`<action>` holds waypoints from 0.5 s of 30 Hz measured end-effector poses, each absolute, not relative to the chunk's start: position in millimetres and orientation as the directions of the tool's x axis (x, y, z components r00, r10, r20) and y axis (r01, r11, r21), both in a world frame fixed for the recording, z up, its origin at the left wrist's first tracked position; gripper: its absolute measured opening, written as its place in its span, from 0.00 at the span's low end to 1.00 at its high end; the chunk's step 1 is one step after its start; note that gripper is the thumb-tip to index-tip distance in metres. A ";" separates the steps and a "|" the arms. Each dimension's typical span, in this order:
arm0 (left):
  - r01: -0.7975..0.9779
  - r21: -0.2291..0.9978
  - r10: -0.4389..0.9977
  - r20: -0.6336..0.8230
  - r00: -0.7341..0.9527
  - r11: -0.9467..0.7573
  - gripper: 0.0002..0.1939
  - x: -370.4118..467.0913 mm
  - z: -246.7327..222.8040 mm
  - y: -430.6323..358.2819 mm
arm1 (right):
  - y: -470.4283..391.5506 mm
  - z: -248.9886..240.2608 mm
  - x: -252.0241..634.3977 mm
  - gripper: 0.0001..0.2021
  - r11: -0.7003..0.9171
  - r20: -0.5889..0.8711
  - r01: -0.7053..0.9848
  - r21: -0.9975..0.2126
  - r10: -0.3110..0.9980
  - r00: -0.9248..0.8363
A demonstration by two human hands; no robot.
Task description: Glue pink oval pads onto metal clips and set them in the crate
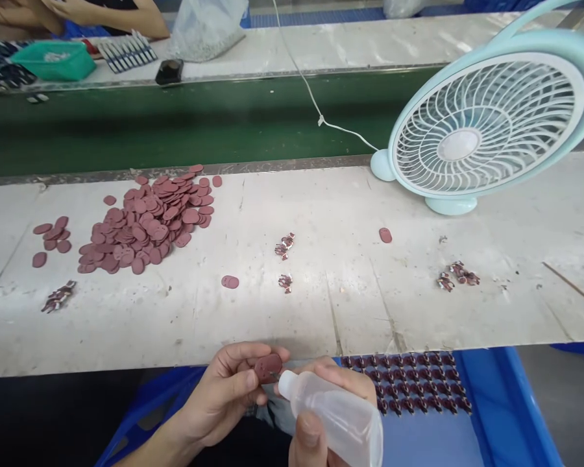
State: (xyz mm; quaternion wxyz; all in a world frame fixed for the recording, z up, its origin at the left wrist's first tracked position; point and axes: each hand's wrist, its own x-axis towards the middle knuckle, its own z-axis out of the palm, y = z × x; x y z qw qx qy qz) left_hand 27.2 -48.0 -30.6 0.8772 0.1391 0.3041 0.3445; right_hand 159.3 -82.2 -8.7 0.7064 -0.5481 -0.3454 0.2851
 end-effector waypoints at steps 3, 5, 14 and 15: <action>-0.516 0.468 0.695 -0.431 0.576 0.717 0.12 26.6 -29.6 -46.6 | -80.3 -4.7 155.0 0.11 0.202 0.164 0.014 -0.979 0.751 0.640; -0.509 0.477 0.696 -0.430 0.575 0.716 0.12 26.5 -28.7 -45.6 | -80.4 -2.6 152.3 0.11 0.174 0.155 0.038 -0.984 0.734 0.661; -0.498 0.470 0.682 -0.426 0.594 0.728 0.13 25.5 -27.1 -45.8 | -86.2 -4.1 156.4 0.10 0.226 0.151 -0.056 -0.973 0.795 0.587; -0.500 0.468 0.682 -0.427 0.594 0.729 0.13 25.5 -27.5 -46.1 | -87.5 -5.3 157.8 0.10 0.228 0.142 -0.078 -0.971 0.802 0.580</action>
